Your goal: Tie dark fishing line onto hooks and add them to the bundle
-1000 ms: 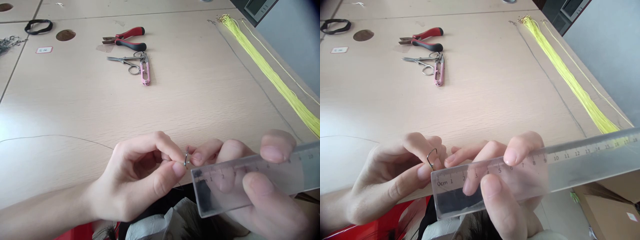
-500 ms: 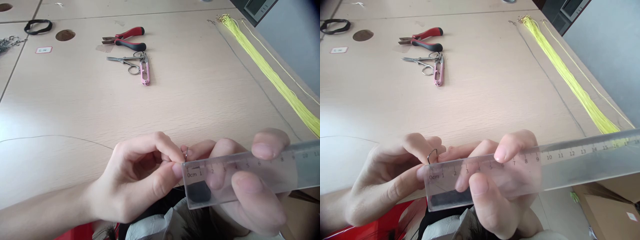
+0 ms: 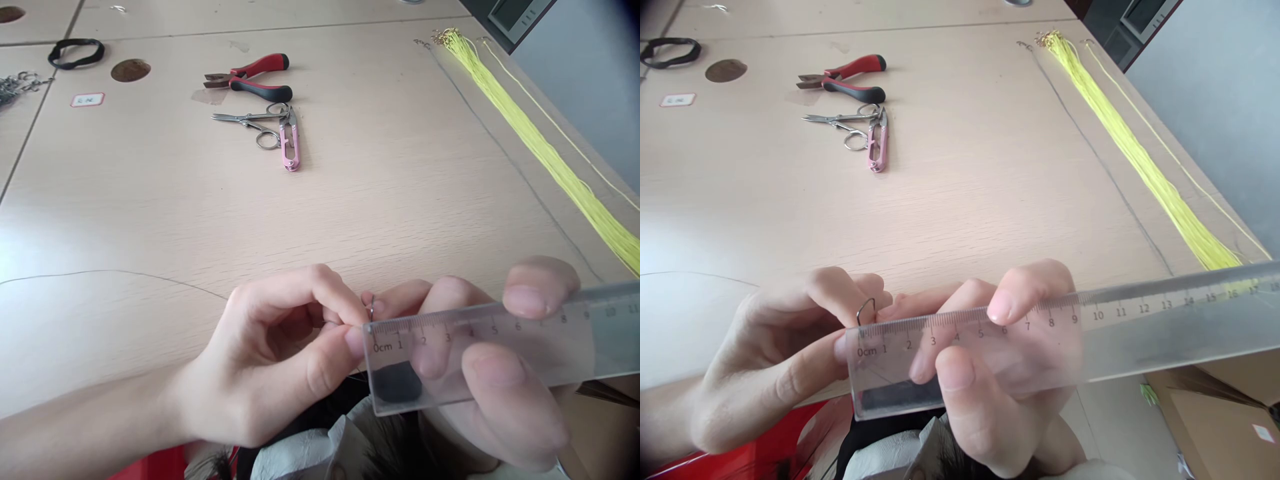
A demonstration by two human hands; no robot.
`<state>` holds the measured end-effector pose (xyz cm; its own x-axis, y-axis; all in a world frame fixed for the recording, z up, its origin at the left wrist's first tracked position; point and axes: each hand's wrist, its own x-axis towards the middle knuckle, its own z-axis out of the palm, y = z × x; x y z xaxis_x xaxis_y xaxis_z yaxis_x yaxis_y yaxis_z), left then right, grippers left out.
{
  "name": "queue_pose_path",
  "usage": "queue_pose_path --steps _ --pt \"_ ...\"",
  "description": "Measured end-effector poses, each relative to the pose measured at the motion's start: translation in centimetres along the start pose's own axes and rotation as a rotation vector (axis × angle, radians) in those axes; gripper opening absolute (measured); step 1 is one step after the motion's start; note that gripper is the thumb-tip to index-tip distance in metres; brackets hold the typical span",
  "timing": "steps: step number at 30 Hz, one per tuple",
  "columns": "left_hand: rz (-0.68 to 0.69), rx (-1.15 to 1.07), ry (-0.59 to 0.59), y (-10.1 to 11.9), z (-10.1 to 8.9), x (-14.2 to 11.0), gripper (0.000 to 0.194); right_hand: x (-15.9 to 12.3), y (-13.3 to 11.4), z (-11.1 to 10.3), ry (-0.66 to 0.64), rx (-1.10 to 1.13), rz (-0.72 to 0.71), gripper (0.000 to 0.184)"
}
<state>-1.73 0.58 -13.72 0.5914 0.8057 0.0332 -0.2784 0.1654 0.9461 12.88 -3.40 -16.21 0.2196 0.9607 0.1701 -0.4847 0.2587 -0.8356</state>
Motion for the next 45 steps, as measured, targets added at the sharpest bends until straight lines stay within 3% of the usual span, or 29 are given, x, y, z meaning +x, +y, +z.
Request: queue_pose_path --steps 37,45 --pt "0.012 0.020 -0.005 -0.19 -0.01 -0.13 0.009 -0.22 0.04 0.06 0.008 0.005 0.006 0.023" --pt "0.004 0.036 -0.017 -0.13 -0.09 -0.17 0.011 0.21 -0.15 0.13 -0.069 0.006 0.018 0.023"
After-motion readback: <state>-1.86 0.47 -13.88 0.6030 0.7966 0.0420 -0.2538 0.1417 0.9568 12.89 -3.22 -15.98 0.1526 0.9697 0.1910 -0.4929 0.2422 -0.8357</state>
